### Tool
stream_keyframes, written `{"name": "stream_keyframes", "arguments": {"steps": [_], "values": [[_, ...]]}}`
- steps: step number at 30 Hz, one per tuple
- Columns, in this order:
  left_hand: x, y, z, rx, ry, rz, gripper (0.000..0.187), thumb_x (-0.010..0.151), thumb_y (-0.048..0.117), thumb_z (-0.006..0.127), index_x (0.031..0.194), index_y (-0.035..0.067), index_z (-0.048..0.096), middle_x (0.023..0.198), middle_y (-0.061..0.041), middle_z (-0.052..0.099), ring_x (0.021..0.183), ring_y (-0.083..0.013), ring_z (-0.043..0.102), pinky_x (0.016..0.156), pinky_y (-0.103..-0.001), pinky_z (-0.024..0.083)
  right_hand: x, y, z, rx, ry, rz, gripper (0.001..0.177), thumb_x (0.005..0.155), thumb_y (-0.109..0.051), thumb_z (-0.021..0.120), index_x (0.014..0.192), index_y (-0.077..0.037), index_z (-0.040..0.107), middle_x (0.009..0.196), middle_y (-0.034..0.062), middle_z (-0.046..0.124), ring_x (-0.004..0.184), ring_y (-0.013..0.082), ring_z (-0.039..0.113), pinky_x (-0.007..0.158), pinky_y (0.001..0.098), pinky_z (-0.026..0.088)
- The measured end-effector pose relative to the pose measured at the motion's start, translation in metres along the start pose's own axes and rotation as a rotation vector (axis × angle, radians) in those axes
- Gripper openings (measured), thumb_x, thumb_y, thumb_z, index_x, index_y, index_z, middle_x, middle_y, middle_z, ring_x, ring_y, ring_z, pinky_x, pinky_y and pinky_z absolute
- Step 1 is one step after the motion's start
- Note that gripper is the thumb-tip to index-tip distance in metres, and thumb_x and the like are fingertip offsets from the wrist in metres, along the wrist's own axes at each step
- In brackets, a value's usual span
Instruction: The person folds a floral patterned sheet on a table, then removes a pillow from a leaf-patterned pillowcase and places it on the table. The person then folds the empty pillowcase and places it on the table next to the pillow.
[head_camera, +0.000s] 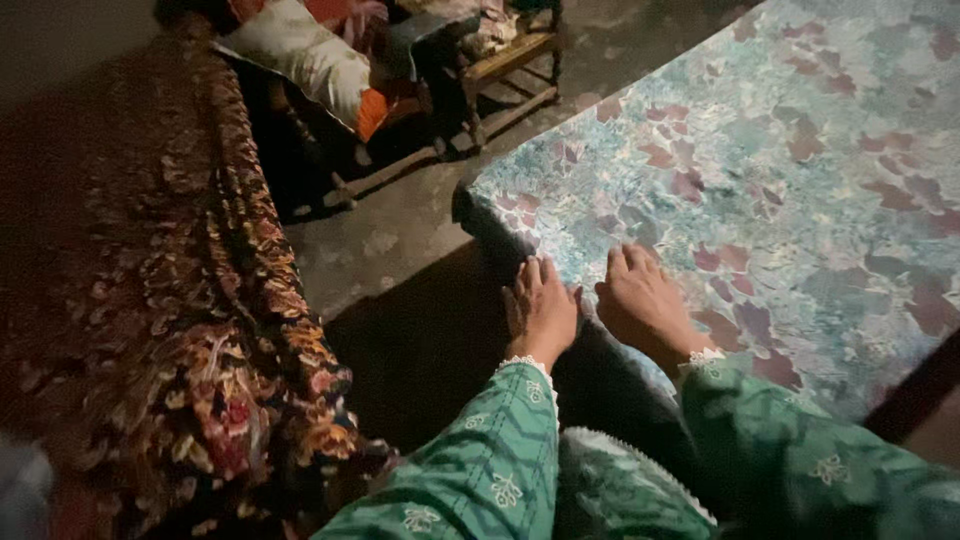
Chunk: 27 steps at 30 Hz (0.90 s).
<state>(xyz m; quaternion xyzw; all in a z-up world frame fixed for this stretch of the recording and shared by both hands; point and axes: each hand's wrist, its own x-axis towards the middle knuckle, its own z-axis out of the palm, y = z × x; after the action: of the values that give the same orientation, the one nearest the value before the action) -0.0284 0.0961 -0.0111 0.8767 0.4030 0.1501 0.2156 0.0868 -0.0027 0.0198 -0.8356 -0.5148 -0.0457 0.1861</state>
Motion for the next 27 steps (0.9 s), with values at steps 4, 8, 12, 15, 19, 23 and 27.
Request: {"name": "stream_keyframes", "arguments": {"steps": [4,8,12,15,19,23,27], "values": [[0.04,-0.038,0.011,0.062,-0.007,0.054,0.067,0.098,0.026,0.057,0.156,0.003,0.034,0.165,-0.022,0.029,0.153,-0.0382,0.024,0.118,-0.062,0.019,0.046,-0.017,0.022,0.037,-0.149,0.089,0.05,0.09,-0.03,0.062,0.128,0.001,0.052,0.137,0.027,0.054,0.125,0.0479,0.054,0.101,0.0539,0.047],[0.104,-0.08,0.012,0.033,-0.071,-0.065,0.071,0.098,0.035,0.057,0.156,0.005,0.03,0.167,-0.018,0.023,0.155,-0.0353,0.02,0.122,-0.059,0.017,0.128,-0.033,0.047,-0.007,-0.249,0.042,0.043,0.096,-0.031,0.06,0.126,0.0,0.054,0.131,0.0266,0.059,0.119,0.0467,0.06,0.1,0.0539,0.049],[0.154,-0.135,0.007,0.063,0.124,-0.095,0.066,0.104,0.024,0.051,0.163,0.007,0.028,0.17,-0.016,0.023,0.156,-0.034,0.022,0.122,-0.059,0.018,0.209,-0.059,0.076,0.052,-0.182,-0.113,0.043,0.092,-0.026,0.062,0.125,0.002,0.054,0.134,0.0289,0.055,0.112,0.0504,0.06,0.094,0.0551,0.049],[0.189,-0.172,-0.014,-0.007,0.164,-0.166,0.058,0.109,0.025,0.044,0.162,0.01,0.025,0.171,-0.013,0.018,0.156,-0.0333,0.017,0.123,-0.06,0.013,0.255,-0.073,0.125,0.091,-0.189,-0.195,0.044,0.089,-0.026,0.064,0.123,0.001,0.055,0.133,0.0295,0.055,0.113,0.0507,0.059,0.093,0.0543,0.049],[0.226,-0.211,-0.055,0.041,0.063,-0.314,0.054,0.11,0.02,0.042,0.161,0.009,0.026,0.173,-0.013,0.014,0.161,-0.032,0.012,0.127,-0.062,0.009,0.327,-0.086,0.217,0.066,-0.231,-0.251,0.045,0.093,-0.027,0.06,0.13,-0.003,0.053,0.133,0.0296,0.055,0.114,0.0506,0.059,0.095,0.0541,0.05],[0.292,-0.268,-0.08,-0.01,0.01,-0.254,0.066,0.104,0.018,0.046,0.161,0.006,0.016,0.17,-0.015,0.004,0.155,-0.0363,0.003,0.12,-0.064,0.002,0.386,-0.137,0.253,0.066,-0.264,-0.232,0.046,0.095,-0.03,0.06,0.132,-0.005,0.052,0.132,0.0309,0.056,0.116,0.0508,0.058,0.097,0.0532,0.051],[0.371,-0.332,-0.096,-0.179,0.183,-0.135,0.061,0.109,0.021,0.045,0.163,0.004,0.021,0.173,-0.019,0.007,0.158,-0.0385,0.008,0.125,-0.06,0.008,0.431,-0.218,0.232,0.158,-0.322,-0.097,0.049,0.098,-0.036,0.058,0.132,-0.002,0.049,0.133,0.0296,0.055,0.12,0.051,0.055,0.099,0.056,0.048]]}}
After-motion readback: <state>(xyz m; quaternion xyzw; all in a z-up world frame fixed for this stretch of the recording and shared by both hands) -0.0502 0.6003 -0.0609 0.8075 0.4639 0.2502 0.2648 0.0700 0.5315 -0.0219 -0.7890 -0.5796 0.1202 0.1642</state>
